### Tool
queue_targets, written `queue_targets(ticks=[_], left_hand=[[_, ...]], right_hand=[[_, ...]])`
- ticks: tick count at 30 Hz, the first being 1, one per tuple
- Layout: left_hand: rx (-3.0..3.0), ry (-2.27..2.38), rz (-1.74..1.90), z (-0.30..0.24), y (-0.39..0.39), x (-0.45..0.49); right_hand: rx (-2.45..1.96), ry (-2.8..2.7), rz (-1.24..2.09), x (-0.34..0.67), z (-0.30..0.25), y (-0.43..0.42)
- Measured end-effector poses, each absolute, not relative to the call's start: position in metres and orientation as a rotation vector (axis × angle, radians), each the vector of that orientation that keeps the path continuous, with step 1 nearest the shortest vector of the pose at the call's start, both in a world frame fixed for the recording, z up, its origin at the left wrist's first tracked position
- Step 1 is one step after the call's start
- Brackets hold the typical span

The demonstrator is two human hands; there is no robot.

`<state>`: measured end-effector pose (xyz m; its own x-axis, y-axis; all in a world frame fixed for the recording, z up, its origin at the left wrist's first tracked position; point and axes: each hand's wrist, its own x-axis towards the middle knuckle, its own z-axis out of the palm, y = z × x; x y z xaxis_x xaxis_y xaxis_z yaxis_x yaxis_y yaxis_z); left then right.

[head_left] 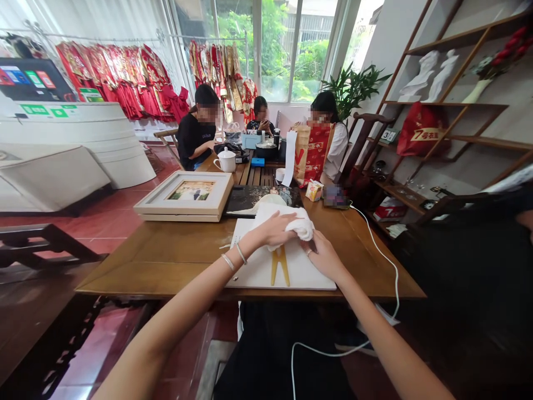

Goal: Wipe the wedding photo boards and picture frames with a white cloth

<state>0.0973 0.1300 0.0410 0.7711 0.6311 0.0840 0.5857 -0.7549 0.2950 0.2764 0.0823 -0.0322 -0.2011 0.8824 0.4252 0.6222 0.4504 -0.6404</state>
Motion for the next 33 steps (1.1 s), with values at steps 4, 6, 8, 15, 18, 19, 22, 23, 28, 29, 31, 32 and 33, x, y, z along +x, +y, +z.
queue_targets(ticks=[4,6,8,15,18,19,22,23,28,29,31,32,33], left_hand=[[2.732,0.949,0.254,0.051,0.141,0.117],[2.725,0.985,0.227,0.053,0.142,0.13],[2.709,1.041,0.206,0.054,0.142,0.139],[2.681,1.155,0.195,0.056,0.127,0.116],[2.717,1.118,0.228,0.046,0.107,0.091],[2.735,1.095,0.253,0.041,0.099,0.083],[2.765,1.058,0.323,0.029,0.069,0.065],[2.757,1.066,0.315,0.027,0.057,0.061],[2.741,1.107,0.214,0.028,-0.003,0.062],[2.749,1.116,0.208,0.029,-0.012,0.063],[2.764,1.142,0.213,0.028,-0.021,0.065],[2.772,1.154,0.221,0.027,-0.021,0.065],[2.782,1.162,0.228,0.026,-0.019,0.064]], right_hand=[[-1.34,-1.917,0.413,0.277,-0.034,0.082],[-1.345,-1.917,0.418,0.277,-0.035,0.082],[-1.321,-1.918,0.416,0.278,-0.035,0.083],[-1.24,-1.9,0.447,0.278,-0.035,0.084],[-1.203,-1.912,0.454,0.278,-0.034,0.084],[-1.202,-1.913,0.448,0.277,-0.034,0.084],[-1.219,-1.907,0.43,0.277,-0.035,0.084],[-1.221,-1.909,0.429,0.277,-0.036,0.084],[-1.222,-1.927,0.418,0.279,-0.039,0.085],[-1.222,-1.933,0.416,0.279,-0.04,0.085],[-1.224,-1.943,0.413,0.28,-0.04,0.085],[-1.227,-1.946,0.41,0.28,-0.04,0.085],[-1.229,-1.949,0.406,0.279,-0.039,0.085]])
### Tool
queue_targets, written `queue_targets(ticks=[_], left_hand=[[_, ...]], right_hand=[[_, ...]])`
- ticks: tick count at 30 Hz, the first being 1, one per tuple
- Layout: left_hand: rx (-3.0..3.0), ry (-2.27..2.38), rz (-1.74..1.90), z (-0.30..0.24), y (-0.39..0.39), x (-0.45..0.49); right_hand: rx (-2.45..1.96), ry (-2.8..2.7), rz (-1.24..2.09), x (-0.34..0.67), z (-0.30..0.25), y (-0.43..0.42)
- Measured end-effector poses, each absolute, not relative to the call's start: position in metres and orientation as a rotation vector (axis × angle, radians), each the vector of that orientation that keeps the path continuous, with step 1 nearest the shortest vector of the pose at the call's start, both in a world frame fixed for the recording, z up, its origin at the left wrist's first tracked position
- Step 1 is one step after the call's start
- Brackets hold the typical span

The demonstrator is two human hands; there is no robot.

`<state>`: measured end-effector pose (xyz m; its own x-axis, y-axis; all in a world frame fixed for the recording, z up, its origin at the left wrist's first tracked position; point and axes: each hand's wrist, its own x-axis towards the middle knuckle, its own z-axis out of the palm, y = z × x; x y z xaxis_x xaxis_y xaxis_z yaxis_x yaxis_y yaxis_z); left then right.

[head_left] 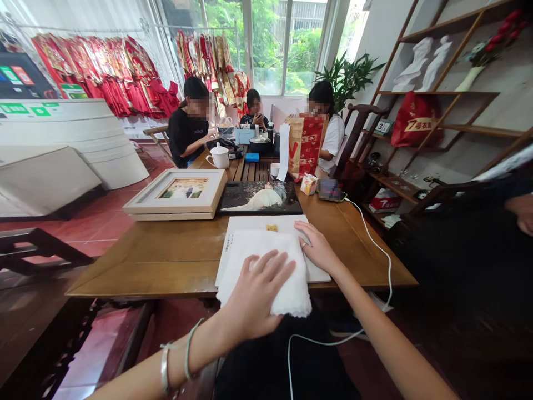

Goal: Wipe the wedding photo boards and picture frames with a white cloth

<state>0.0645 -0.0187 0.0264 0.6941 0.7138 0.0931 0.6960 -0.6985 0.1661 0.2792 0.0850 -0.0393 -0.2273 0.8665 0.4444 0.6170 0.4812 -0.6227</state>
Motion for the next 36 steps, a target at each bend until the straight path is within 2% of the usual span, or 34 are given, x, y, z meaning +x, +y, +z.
queue_targets(ticks=[13,17,21,27,31,36], left_hand=[[2.796,1.333,0.358,0.018,0.076,0.067],[2.767,1.349,0.259,0.022,0.092,0.065],[2.785,1.332,0.106,0.03,0.075,0.064],[2.751,1.412,-0.101,0.034,-0.001,0.065],[2.706,1.385,-0.06,0.032,-0.031,0.053],[2.692,1.369,0.071,0.031,-0.009,0.035]], right_hand=[[-1.211,-2.044,0.372,0.277,-0.037,0.091],[-1.24,-2.019,0.377,0.277,-0.038,0.091],[-1.268,-2.008,0.379,0.276,-0.039,0.091],[-1.31,-1.981,0.371,0.275,-0.041,0.092],[-1.289,-1.953,0.379,0.276,-0.043,0.093],[-1.302,-1.954,0.387,0.275,-0.042,0.092]])
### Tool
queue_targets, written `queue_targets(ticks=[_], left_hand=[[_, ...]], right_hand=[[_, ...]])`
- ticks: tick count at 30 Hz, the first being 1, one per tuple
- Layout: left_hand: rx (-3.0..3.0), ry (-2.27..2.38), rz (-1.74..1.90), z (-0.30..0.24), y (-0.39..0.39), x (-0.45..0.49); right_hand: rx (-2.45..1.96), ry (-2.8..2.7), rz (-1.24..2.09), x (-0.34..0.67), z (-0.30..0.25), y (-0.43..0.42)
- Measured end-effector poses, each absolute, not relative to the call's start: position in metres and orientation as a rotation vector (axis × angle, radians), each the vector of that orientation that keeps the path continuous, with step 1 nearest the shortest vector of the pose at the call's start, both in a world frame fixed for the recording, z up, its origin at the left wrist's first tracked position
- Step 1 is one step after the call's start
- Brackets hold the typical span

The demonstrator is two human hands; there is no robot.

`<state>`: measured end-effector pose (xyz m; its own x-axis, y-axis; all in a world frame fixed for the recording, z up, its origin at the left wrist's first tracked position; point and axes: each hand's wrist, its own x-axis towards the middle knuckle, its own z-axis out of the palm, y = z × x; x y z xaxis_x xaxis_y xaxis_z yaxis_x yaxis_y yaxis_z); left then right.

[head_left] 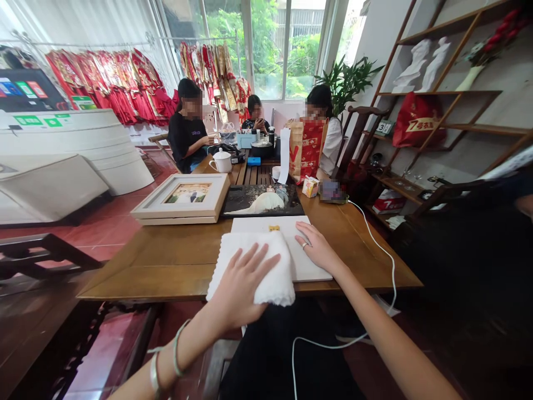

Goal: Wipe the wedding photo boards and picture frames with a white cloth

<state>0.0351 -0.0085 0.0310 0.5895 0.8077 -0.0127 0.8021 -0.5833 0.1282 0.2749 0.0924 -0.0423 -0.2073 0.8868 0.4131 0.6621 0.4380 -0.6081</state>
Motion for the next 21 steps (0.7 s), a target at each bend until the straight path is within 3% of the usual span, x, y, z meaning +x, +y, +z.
queue_targets(ticks=[12,21], left_hand=[[2.757,1.445,0.181,0.024,0.098,0.023],[2.717,1.511,0.241,0.018,0.098,0.022]], right_hand=[[-1.314,-1.944,0.426,0.275,-0.04,0.091],[-1.318,-1.917,0.445,0.275,-0.039,0.09]])
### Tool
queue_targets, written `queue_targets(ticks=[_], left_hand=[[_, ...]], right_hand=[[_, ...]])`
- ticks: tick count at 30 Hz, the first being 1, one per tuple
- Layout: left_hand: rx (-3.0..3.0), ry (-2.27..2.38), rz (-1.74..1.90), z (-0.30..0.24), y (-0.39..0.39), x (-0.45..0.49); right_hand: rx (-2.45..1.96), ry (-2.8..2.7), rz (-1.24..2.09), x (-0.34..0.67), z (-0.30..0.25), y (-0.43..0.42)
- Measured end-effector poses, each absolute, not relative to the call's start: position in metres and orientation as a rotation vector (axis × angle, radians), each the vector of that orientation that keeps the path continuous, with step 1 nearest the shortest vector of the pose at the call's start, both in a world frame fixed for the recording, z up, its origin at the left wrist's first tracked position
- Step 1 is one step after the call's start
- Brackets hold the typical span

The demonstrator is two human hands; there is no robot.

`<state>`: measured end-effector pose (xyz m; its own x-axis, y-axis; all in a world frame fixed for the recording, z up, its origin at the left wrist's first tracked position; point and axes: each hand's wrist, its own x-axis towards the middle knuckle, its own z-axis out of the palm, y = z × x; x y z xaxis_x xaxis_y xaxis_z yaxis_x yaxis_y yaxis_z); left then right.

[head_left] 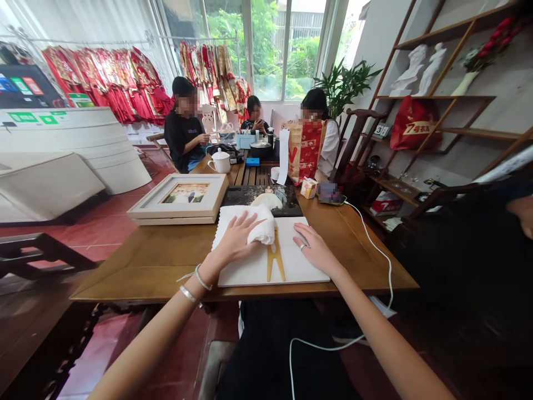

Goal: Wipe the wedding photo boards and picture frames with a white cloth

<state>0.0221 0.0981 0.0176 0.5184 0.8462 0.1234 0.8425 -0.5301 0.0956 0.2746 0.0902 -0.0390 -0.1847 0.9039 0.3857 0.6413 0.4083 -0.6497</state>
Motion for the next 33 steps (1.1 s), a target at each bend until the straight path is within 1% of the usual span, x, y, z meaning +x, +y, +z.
queue_targets(ticks=[3,10,13,17,27,33], left_hand=[[2.734,1.476,0.246,0.019,0.073,0.019],[2.773,1.324,0.23,0.02,-0.016,0.008],[2.764,1.297,0.192,0.021,-0.033,0.004],[2.747,1.348,0.179,0.021,-0.017,0.001],[2.646,1.541,0.154,0.023,0.089,0.018],[2.629,1.641,0.124,0.027,0.096,0.03]], right_hand=[[-1.311,-1.917,0.43,0.274,-0.039,0.09],[-1.314,-1.91,0.427,0.273,-0.039,0.089],[-1.323,-1.918,0.429,0.273,-0.038,0.089],[-1.336,-1.973,0.434,0.273,-0.036,0.089],[-1.351,-1.999,0.453,0.274,-0.032,0.087],[-1.327,-1.964,0.448,0.275,-0.035,0.088]])
